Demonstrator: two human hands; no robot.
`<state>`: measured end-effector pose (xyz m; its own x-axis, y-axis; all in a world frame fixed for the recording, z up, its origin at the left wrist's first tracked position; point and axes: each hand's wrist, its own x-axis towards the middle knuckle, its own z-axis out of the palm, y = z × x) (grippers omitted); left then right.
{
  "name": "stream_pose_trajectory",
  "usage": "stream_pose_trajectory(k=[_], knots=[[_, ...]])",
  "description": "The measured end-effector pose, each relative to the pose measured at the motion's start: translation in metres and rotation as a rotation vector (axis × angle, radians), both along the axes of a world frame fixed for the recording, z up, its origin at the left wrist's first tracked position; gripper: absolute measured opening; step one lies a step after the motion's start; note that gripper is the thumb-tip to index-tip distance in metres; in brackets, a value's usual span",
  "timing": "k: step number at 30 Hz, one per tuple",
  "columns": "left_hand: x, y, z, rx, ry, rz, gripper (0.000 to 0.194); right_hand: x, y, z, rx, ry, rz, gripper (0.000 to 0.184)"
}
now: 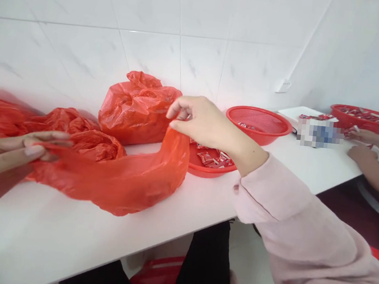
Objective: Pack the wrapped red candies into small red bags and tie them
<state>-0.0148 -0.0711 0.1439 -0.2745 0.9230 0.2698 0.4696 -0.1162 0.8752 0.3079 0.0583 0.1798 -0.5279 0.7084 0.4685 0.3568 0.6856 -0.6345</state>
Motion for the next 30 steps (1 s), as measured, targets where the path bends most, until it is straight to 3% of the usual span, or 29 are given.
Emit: stream_pose_trajectory(k=[4,7,9,11,12,16,20,25,27,30], knots=[[0.050,0.019,0.008,-0.032,-0.286,-0.261,0.043,-0.036,-0.020,0.013,0.064,-0.039,0.165,0.011],[0.072,0.033,0.002,-0.171,-0.110,-0.402,0.052,-0.068,-0.036,0.012,0.040,-0.059,0.265,0.009],[0.076,0.039,-0.006,-0.212,-0.006,-0.469,0.037,-0.081,-0.045,0.005,0.011,-0.019,0.308,0.005],[0.073,0.041,-0.015,-0.217,-0.057,-0.474,0.019,-0.085,-0.051,-0.007,-0.010,0.077,0.362,0.003],[0.070,0.041,-0.018,-0.234,-0.110,-0.457,0.019,-0.084,-0.053,-0.015,-0.008,0.133,0.381,0.006],[0.062,0.036,-0.023,-0.392,-0.211,-0.433,0.041,-0.069,-0.054,-0.046,0.034,0.204,0.362,0.022],[0.066,0.032,-0.022,-0.479,-0.135,-0.555,0.050,-0.064,-0.048,-0.065,-0.030,0.174,0.295,0.017],[0.077,0.032,-0.022,-0.488,-0.049,-0.532,0.058,-0.063,-0.046,-0.069,-0.043,0.172,0.119,0.003],[0.078,0.032,-0.022,-0.476,-0.036,-0.488,0.055,-0.057,-0.051,-0.067,-0.009,0.184,0.098,0.002],[0.075,0.032,-0.021,-0.389,-0.179,-0.503,0.042,-0.045,-0.068,-0.060,0.059,0.186,0.158,0.005]])
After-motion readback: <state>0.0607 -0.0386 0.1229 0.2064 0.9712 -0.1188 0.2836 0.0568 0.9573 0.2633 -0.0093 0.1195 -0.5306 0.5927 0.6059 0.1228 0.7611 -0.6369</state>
